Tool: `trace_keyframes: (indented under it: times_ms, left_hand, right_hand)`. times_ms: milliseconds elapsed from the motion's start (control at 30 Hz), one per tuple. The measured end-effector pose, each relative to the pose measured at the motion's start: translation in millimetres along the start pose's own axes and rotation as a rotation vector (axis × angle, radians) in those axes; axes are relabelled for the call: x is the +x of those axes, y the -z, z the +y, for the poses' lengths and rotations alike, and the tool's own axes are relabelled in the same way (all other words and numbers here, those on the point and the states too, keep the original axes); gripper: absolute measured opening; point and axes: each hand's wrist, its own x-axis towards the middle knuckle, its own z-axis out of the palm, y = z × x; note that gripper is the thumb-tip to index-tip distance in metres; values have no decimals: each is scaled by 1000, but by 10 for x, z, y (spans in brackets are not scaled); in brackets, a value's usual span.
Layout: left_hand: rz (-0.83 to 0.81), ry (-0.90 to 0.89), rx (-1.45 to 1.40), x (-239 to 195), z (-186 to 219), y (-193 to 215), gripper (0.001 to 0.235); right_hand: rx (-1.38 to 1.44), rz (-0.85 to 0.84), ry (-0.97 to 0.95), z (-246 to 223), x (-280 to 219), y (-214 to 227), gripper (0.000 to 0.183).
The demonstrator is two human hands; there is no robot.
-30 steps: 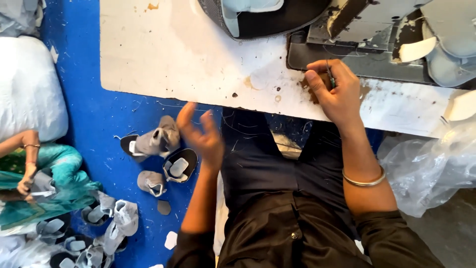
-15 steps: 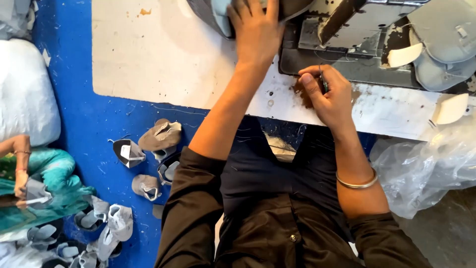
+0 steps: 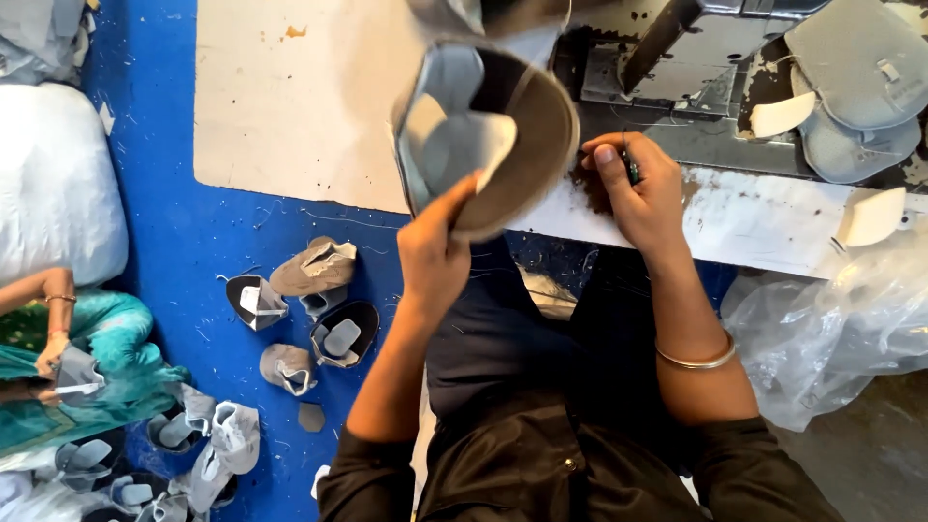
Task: The person trims excess sewing threads from shoe uppers and tongues using specialized snips.
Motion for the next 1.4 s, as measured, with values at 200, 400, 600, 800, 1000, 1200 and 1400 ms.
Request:
trace_keyframes:
  times_ms: [200,400,600,800,1000,1200,1400]
  left_hand:
    - [-292,144,-525,-745,-77,393,50]
    - [-414,595,-723,-2127,-1017,596,28]
    - [29,945,-1196,-1706,-759,456,41]
    - [118,887,-1259,-1631,-827,352,37]
    - [53,817,-1175,-1573,-790,357,38]
    - [12,825,-1181,-1653,-836,304,39]
    - [-27,787,-1134,-1659,-849,297,38]
  right_hand:
    - [92,14,-198,125,-49,-26,25]
    - [145,108,12,581,-179,-10,35]
    - [-215,14,175,920,-306,48,24]
    - [-529,-281,-228,-188,-221,105,45]
    - [249,-366,-760,-49,-653,56,52]
    - [114,-401,-445,-188,-452,-313,35]
    - [240,-414,-711,-359,-231,-556,30]
